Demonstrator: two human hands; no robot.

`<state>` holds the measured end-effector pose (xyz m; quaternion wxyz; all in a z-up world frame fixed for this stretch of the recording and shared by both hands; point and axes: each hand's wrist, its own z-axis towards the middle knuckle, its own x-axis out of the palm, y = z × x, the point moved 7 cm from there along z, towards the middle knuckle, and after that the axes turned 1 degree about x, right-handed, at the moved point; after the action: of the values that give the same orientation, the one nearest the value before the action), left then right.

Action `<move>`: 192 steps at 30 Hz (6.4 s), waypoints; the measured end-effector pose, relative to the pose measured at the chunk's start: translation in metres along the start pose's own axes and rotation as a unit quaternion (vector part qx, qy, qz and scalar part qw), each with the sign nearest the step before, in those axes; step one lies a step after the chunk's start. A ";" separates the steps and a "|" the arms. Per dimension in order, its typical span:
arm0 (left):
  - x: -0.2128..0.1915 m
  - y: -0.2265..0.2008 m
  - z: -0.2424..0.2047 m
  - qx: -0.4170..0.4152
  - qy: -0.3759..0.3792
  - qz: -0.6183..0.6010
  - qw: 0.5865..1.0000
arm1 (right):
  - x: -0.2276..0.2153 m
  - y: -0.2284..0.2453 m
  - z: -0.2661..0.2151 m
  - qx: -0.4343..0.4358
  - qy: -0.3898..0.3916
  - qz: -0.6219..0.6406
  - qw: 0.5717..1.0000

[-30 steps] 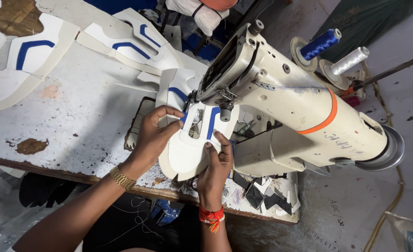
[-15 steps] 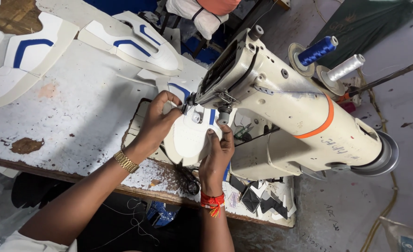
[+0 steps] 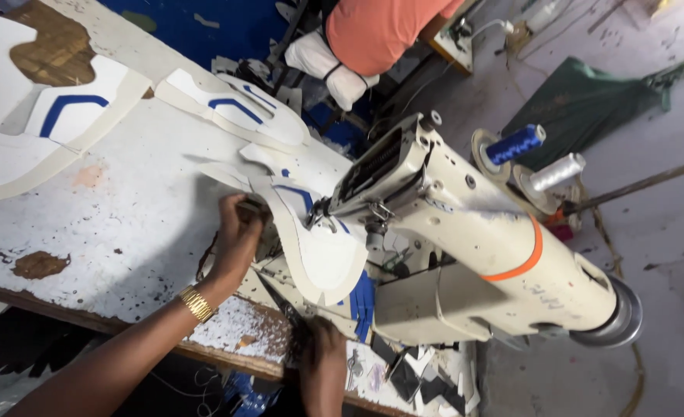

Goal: The person sews white shoe parts with blue stripes using a sewing machine. They repeatedly pick up parts, align them under the needle, sew along the edges, and cut the thread with scissors before moving the finished piece aside.

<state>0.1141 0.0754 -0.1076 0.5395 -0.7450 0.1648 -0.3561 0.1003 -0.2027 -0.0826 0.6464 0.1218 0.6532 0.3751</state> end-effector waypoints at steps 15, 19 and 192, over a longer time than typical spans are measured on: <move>-0.042 -0.022 0.059 0.238 -0.047 0.213 0.946 | 0.034 -0.033 -0.013 -0.195 0.153 -0.105 0.963; -0.064 -0.029 0.040 0.157 0.009 0.270 0.950 | 0.075 -0.070 -0.039 0.007 0.278 0.154 0.948; 0.043 -0.101 -0.019 0.078 0.201 0.427 0.878 | -0.034 0.148 0.074 -0.273 -0.062 -0.102 0.955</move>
<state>0.1167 0.0718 0.0036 0.6509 -0.4705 0.5432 -0.2447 0.1256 -0.0977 0.0476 0.7293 -0.1035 0.4936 0.4624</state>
